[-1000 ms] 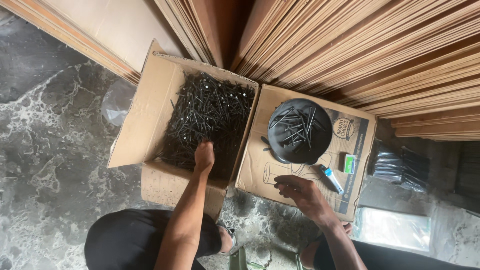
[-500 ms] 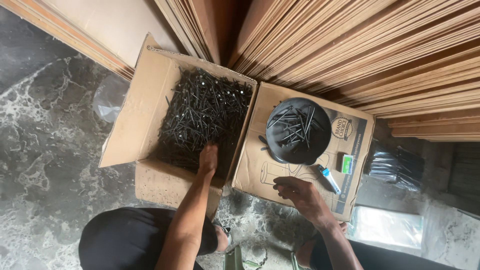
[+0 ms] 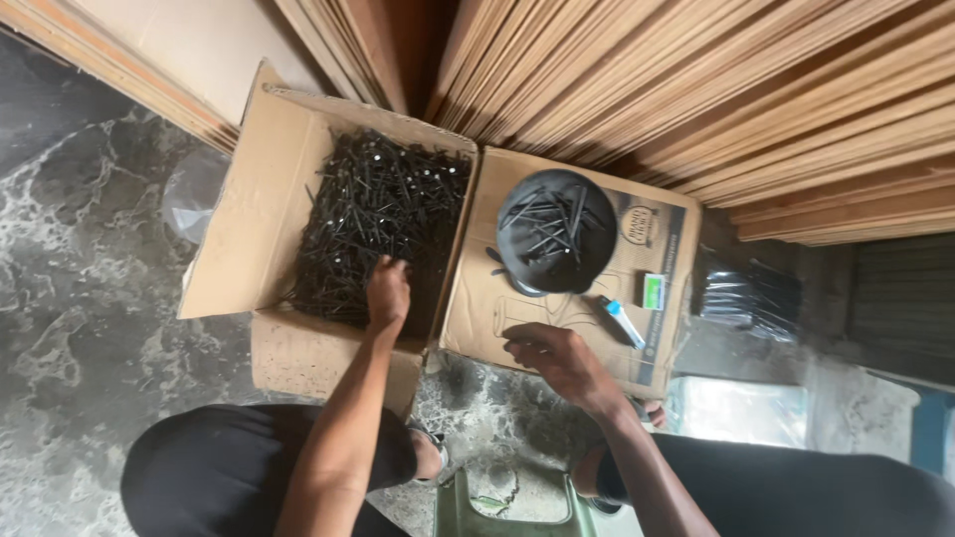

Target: The person sits on a small stool and repeatedly picks up nails from a large cardboard box with their left hand, then transfers them to a black bowl with their right hand. The task continues throughout the clip as the person moves nails from the box to the bowl.

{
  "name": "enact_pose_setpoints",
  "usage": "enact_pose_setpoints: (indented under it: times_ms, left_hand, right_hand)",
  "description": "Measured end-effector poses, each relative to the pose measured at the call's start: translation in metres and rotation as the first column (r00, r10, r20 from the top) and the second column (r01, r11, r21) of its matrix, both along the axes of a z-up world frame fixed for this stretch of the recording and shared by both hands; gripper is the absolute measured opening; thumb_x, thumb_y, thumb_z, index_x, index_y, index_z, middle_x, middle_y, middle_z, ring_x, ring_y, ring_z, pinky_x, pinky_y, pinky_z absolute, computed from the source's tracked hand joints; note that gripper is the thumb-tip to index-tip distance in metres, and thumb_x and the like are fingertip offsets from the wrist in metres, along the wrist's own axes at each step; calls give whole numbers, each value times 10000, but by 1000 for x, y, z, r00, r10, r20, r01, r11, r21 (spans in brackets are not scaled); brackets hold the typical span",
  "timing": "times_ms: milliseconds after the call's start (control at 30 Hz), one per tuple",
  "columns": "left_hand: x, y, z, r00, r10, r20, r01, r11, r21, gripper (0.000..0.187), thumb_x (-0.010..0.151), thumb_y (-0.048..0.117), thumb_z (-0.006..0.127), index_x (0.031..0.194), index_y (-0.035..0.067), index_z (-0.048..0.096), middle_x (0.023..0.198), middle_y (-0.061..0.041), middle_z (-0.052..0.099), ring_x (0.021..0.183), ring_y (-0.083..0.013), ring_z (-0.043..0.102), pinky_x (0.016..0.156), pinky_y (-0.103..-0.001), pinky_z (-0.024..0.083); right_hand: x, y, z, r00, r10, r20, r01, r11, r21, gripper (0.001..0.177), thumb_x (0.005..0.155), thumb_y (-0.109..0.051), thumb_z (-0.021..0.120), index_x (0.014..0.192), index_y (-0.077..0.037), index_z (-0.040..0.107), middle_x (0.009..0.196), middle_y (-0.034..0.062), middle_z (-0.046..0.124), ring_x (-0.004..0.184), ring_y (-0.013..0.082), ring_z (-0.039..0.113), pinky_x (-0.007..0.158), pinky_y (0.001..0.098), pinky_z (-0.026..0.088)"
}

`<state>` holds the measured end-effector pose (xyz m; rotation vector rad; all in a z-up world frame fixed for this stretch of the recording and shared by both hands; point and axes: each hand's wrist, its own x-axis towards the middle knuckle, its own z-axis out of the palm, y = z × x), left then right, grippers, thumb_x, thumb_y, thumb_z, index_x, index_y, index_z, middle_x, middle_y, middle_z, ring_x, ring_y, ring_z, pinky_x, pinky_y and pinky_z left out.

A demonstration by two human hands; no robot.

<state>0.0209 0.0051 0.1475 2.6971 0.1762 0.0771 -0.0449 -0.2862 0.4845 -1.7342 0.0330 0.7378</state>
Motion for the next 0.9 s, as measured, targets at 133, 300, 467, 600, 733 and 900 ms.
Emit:
enact_pose_setpoints:
  times_ms: [133, 300, 467, 600, 733, 900]
  left_hand:
    - [8, -16, 74, 984, 102, 145, -113, 991, 68, 72, 801, 215, 641, 868, 194, 623, 851, 31, 553, 764, -187, 613, 643, -315, 528]
    - [-6, -92, 230, 821, 55, 568, 192, 911, -366, 267, 767, -91, 626, 933, 112, 676, 888, -27, 571, 780, -203, 623, 672, -265, 531]
    - [-62, -161, 312, 729, -383, 568, 550, 821, -152, 245, 776, -40, 599, 974, 95, 654, 926, -66, 581, 794, -198, 612, 695, -283, 543]
    - [-77, -181, 281, 590, -607, 532, 668, 737, 101, 227, 796, 68, 617, 1016, 124, 603, 968, -32, 578, 882, -150, 609, 729, -240, 541]
    - [-78, -180, 288, 559, -635, 533, 692, 711, 123, 201, 800, 31, 611, 982, 116, 609, 943, -56, 603, 887, -164, 612, 730, -241, 545]
    - [-78, -180, 304, 509, -685, 520, 756, 646, 111, 271, 804, -42, 592, 1042, 88, 601, 980, -101, 611, 927, -205, 606, 754, -255, 536]
  right_hand:
    - [-7, -1, 16, 996, -12, 84, 14, 999, -34, 254, 825, -110, 616, 1047, 6, 657, 910, 208, 676, 821, 260, 672, 751, 350, 552]
    - [-16, -8, -1, 975, -199, 102, 185, 974, 134, 336, 902, -266, 521, 1058, 6, 642, 908, 206, 673, 824, 273, 667, 755, 379, 552]
    - [-14, -11, 34, 772, -511, -378, 613, 756, 231, 526, 886, -364, 533, 1118, 107, 569, 997, 205, 598, 902, 249, 567, 868, 375, 452]
    - [-16, -33, 35, 786, -506, -356, 597, 772, 220, 397, 819, -256, 653, 1029, 78, 607, 875, 164, 583, 848, 252, 543, 907, 398, 414]
    - [-15, -35, 37, 802, -474, -363, 574, 780, 250, 235, 813, -204, 659, 941, -11, 623, 710, -10, 512, 733, 140, 542, 864, 325, 443]
    - [-4, -48, -28, 769, -447, -457, 610, 725, 319, 219, 853, -203, 626, 969, -21, 589, 804, 9, 515, 733, 122, 483, 672, 228, 403]
